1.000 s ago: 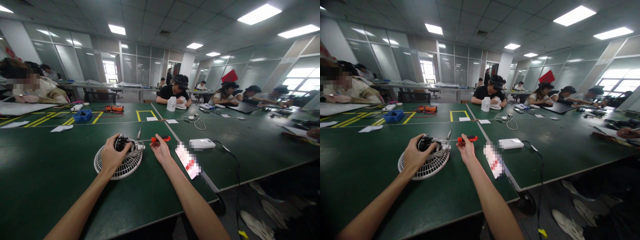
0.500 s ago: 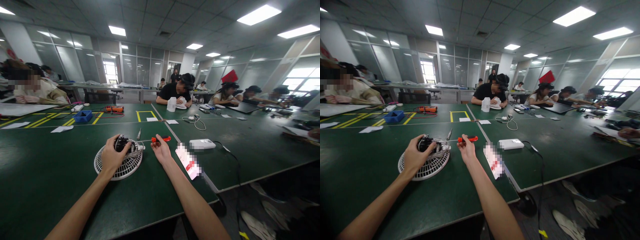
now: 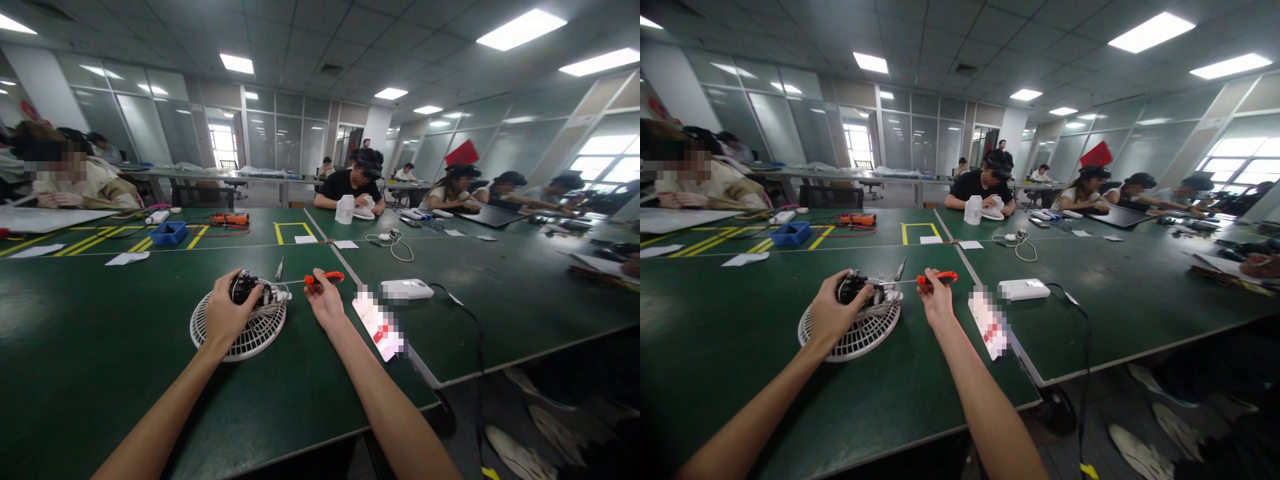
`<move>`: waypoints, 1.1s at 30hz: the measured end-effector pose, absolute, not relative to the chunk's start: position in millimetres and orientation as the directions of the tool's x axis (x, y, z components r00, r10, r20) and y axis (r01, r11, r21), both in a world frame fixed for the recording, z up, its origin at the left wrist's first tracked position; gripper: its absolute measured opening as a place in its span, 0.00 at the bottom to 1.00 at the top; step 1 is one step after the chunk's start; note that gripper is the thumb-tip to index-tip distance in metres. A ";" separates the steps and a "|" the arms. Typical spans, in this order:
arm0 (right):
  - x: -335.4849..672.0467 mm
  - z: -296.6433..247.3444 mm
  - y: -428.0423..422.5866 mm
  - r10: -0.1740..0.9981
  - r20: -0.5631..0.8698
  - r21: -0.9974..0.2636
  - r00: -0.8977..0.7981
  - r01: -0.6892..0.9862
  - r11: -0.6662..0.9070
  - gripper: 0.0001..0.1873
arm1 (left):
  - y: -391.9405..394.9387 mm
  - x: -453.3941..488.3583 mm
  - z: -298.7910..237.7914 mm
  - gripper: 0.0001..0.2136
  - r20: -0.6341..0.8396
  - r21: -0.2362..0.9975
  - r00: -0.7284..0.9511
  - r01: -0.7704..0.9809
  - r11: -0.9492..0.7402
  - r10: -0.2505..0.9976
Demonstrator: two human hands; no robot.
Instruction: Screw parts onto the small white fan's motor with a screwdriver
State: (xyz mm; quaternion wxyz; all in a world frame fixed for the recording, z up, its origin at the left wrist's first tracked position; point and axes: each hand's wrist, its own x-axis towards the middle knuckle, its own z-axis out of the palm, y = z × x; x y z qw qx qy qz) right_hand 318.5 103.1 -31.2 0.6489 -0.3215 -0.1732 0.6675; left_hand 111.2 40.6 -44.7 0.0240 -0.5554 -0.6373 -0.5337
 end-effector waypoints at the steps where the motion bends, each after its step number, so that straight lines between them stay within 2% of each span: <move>1: 319.3 -31.3 104.1 0.980 -0.192 -0.641 0.043 -0.762 -0.092 0.15 | 40.4 111.5 -44.4 0.31 0.626 0.652 -0.382 0.735 -0.187 0.680; 7: 318.9 -28.2 103.8 0.986 -0.165 -0.576 0.025 -0.814 -0.076 0.15 | 40.2 112.8 -43.0 0.31 0.635 0.649 -0.378 0.734 -0.200 0.674; 13: 315.8 -29.9 100.4 0.975 -0.217 -0.643 0.051 -0.758 -0.104 0.15 | 40.5 112.3 -44.4 0.30 0.631 0.653 -0.381 0.731 -0.198 0.676; 23: 320.5 -28.4 104.4 0.990 -0.141 -0.578 0.022 -0.813 -0.064 0.16 | 39.5 113.4 -42.3 0.30 0.627 0.661 -0.385 0.723 -0.201 0.678; 29: 316.7 -30.9 101.3 0.976 -0.216 -0.606 0.028 -0.788 -0.112 0.10 | 39.4 114.1 -42.2 0.31 0.637 0.653 -0.376 0.727 -0.212 0.673; 33: 317.1 -31.5 102.5 0.980 -0.197 -0.608 0.017 -0.786 -0.108 0.12 | 39.2 114.3 -41.1 0.31 0.625 0.662 -0.384 0.722 -0.201 0.680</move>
